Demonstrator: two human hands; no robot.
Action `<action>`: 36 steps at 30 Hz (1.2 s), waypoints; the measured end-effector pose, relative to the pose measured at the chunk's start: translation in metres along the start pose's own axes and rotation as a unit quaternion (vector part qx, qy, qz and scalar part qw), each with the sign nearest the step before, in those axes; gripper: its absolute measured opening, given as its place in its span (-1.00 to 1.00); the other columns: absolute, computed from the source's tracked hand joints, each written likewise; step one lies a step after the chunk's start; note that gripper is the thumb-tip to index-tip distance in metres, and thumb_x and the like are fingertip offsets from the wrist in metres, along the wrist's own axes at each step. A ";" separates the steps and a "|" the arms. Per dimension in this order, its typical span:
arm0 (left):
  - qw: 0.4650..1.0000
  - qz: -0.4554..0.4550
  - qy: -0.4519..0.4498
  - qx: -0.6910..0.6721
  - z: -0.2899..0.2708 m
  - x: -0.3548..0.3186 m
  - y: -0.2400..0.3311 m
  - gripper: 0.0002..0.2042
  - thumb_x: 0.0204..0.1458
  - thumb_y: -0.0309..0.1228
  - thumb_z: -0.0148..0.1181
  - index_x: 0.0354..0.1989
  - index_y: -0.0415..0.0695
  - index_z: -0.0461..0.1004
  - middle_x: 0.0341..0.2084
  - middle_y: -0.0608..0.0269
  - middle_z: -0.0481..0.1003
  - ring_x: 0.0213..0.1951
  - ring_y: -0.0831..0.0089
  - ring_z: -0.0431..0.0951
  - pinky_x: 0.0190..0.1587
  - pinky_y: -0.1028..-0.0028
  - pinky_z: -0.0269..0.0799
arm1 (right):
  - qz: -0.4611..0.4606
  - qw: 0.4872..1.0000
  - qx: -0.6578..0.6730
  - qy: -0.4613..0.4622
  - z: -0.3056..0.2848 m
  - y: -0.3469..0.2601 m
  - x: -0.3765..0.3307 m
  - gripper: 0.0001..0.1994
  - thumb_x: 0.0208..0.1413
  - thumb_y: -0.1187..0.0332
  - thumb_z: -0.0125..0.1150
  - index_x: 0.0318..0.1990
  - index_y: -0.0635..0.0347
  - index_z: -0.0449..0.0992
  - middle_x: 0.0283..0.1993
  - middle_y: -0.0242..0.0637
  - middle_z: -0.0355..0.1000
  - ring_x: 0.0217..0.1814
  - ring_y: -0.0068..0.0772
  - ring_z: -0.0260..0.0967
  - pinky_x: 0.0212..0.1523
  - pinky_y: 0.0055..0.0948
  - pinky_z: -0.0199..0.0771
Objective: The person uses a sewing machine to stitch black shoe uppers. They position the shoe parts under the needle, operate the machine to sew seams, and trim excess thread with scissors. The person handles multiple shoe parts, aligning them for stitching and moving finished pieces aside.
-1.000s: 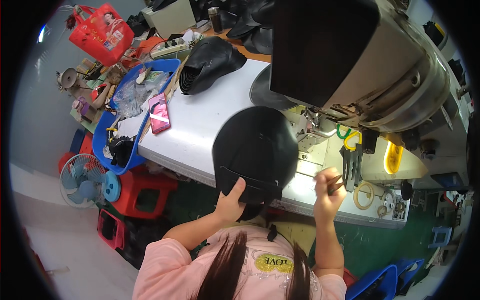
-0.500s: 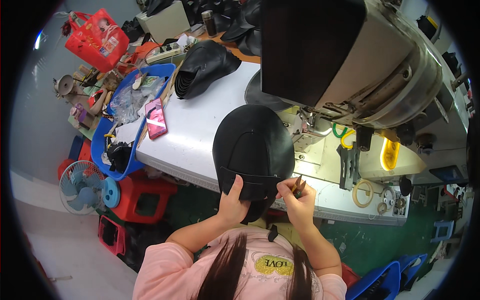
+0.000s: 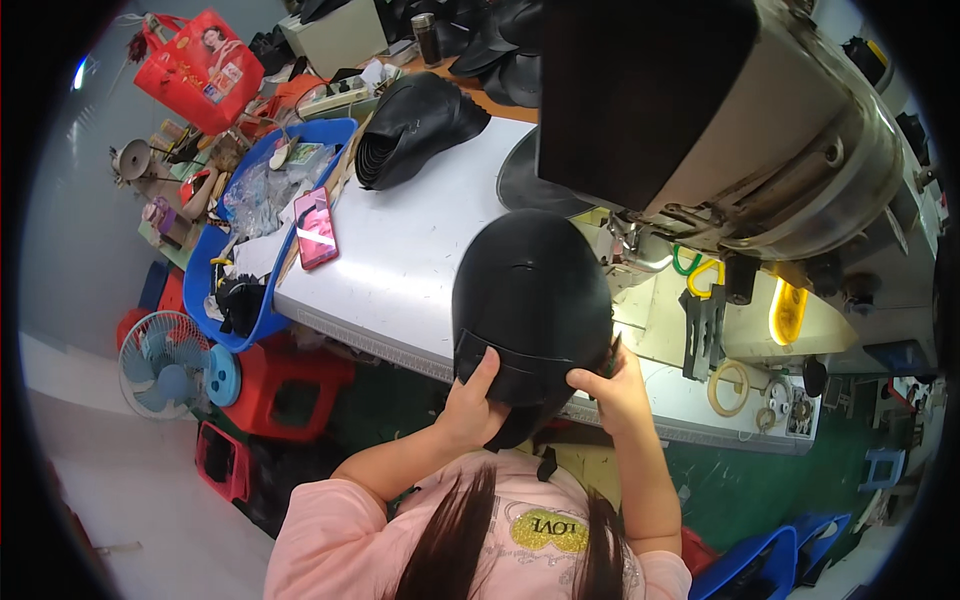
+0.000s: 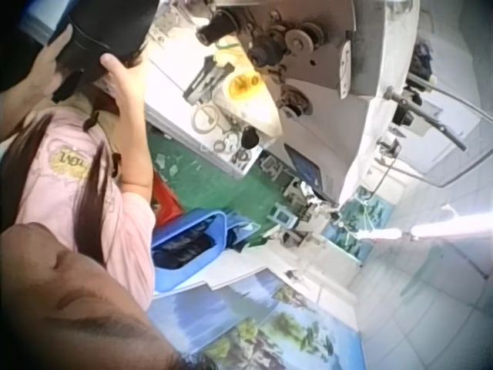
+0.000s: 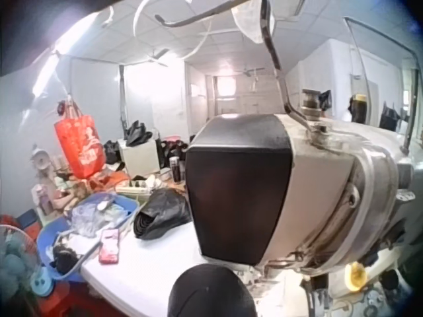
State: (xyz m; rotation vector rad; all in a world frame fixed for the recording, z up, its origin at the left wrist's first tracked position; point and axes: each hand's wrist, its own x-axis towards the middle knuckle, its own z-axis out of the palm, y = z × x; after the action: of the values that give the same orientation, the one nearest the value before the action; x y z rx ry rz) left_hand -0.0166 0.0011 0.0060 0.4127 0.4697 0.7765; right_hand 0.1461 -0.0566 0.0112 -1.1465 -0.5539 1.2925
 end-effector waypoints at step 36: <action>0.470 0.472 -0.295 0.685 0.008 0.029 0.020 -0.73 -0.41 -0.60 0.13 -0.39 -0.26 0.42 -0.27 0.05 0.39 -0.23 0.20 0.41 -0.26 0.36 0.38 | 0.010 0.998 0.057 -0.022 -0.015 -0.011 0.001 -0.59 -0.27 0.61 0.21 -0.14 0.34 0.31 -0.27 -0.28 0.38 -0.29 -0.52 0.34 -0.21 -0.52 0.38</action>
State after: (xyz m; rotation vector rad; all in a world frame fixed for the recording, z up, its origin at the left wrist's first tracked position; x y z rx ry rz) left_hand -0.0057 0.0339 0.0153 2.5918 0.0223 1.0725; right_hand 0.1639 -0.0596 0.0145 -1.0339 -0.4951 1.3512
